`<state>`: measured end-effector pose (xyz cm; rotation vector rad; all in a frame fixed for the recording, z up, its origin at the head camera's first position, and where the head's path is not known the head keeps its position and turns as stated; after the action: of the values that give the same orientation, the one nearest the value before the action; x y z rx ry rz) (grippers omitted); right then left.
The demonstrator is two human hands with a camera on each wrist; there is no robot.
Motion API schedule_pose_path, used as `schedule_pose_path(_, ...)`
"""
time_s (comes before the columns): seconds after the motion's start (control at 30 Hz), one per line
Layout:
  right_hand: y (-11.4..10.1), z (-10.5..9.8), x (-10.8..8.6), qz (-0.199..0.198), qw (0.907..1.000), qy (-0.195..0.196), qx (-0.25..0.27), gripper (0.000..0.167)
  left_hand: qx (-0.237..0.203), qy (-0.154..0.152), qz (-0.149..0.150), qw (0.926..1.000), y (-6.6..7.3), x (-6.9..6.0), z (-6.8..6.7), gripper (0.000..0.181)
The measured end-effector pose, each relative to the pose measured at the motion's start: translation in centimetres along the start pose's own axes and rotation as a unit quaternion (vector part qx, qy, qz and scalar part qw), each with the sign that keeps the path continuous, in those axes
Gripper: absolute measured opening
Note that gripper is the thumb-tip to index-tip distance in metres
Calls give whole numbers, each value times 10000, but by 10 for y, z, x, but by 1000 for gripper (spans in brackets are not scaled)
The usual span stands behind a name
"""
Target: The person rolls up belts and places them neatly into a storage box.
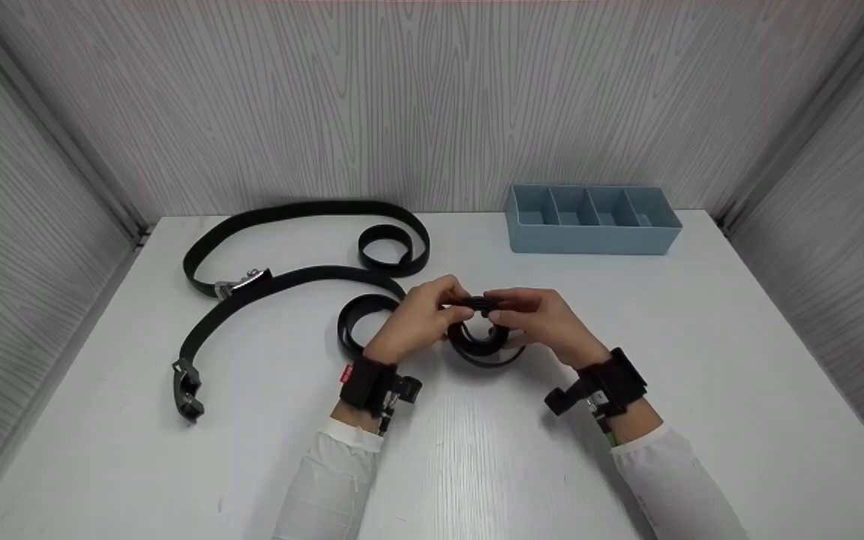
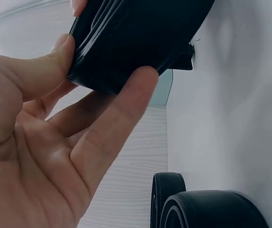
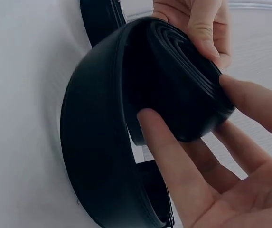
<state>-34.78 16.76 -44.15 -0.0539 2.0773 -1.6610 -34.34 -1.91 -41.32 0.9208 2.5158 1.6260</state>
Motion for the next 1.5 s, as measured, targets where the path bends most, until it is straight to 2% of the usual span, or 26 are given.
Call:
schedule_pose_path(0.23, 0, 1, 2, -110, 9997, 93, 171, 49, -67, 143, -98, 9998, -2, 0, -2, 19)
schedule_pose_path(0.43, 1, -2, 3, -160, 9969, 335, 689, 48, -100, 391, -353, 9986, -4, 0, -4, 23)
schedule_pose_path(0.53, 2, -5, 2, -207, 9948, 476, 879, 47, -250, 486, -355, 9979, -5, 0, -3, 25)
schedule_pose_path(0.67, 2, -4, 2, -220, 9943, 459, 939, 47, -385, 517, -344, 9973, -5, 0, -2, 23)
schedule_pose_path(0.93, 4, -3, 4, -75, 9964, 232, 818, 47, -315, 369, -246, 9985, -3, -1, -4, 19)
schedule_pose_path(1.2, 3, 4, 2, -3, 10000, -50, 17, 47, 154, -226, -100, 9996, -3, -1, 0, 16)
schedule_pose_path(1.4, 3, 2, 2, -57, 9999, 118, 92, 46, 95, -208, -229, 9995, -3, -2, 0, 20)
schedule_pose_path(1.5, 3, 0, 2, -77, 9991, 254, 328, 45, 42, -46, -275, 9996, -3, -2, -1, 20)
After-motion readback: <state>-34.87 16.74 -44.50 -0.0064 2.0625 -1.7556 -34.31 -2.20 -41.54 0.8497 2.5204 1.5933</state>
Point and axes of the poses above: each hand's wrist, its own x-axis towards the middle knuckle, its own z-axis out of the palm, y = z × x, the point moved 7 cm from there along x, towards the middle knuckle, and after that the axes turned 15 degrees about z, right-handed, at the moved point
